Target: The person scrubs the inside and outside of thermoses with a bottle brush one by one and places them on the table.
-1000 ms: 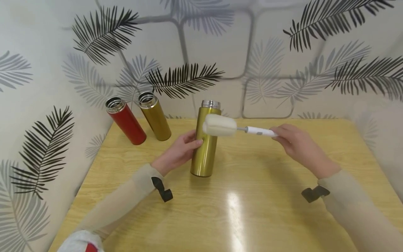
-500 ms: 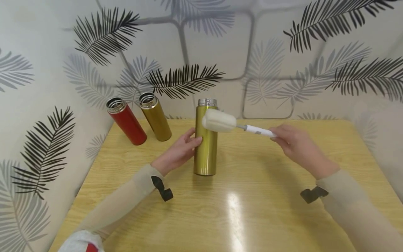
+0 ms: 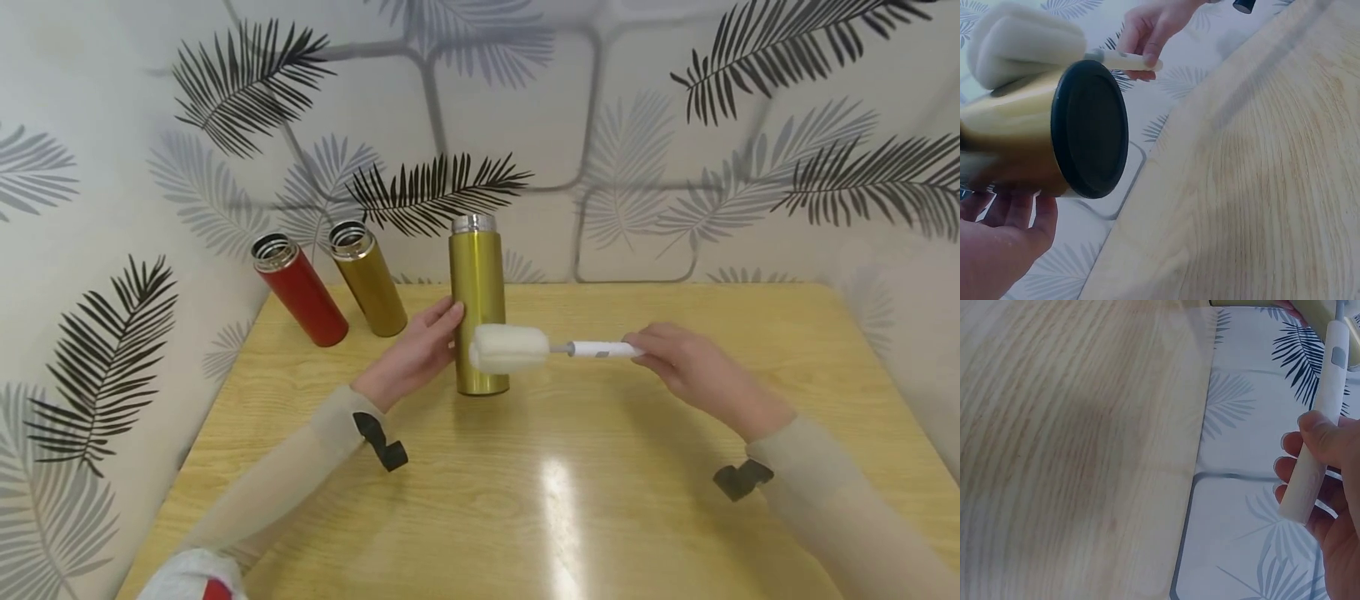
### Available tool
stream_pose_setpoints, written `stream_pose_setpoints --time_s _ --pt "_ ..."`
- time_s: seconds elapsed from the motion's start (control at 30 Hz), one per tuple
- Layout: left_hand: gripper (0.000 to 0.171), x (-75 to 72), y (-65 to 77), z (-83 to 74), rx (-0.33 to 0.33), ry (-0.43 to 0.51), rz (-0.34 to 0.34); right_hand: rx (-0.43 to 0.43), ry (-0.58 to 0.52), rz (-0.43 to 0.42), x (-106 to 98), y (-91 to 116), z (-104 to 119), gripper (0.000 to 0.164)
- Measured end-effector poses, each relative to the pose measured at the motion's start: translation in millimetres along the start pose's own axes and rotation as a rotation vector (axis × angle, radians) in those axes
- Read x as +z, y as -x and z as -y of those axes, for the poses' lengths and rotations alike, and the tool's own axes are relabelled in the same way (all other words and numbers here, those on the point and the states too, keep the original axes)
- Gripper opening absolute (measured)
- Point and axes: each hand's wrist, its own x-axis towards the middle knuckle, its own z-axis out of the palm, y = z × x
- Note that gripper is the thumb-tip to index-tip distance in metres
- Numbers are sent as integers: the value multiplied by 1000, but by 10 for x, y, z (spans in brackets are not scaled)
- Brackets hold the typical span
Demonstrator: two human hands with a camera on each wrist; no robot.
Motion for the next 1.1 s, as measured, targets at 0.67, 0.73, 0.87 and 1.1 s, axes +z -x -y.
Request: stream_pose_setpoints --time_s 0.67,0.73,0.87,1.1 --pt "54 32 35 22 -40 79 36 71 -5 -99 -98 -46 -86 23" --pt "73 22 37 44 -43 87 80 79 8 -102 -133 -66 -86 24" --pt "119 7 28 68 -48 29 142 94 27 -117 -176 -86 -99 23" --pt "132 32 33 92 -68 -59 117 116 33 -163 -191 -95 -135 26"
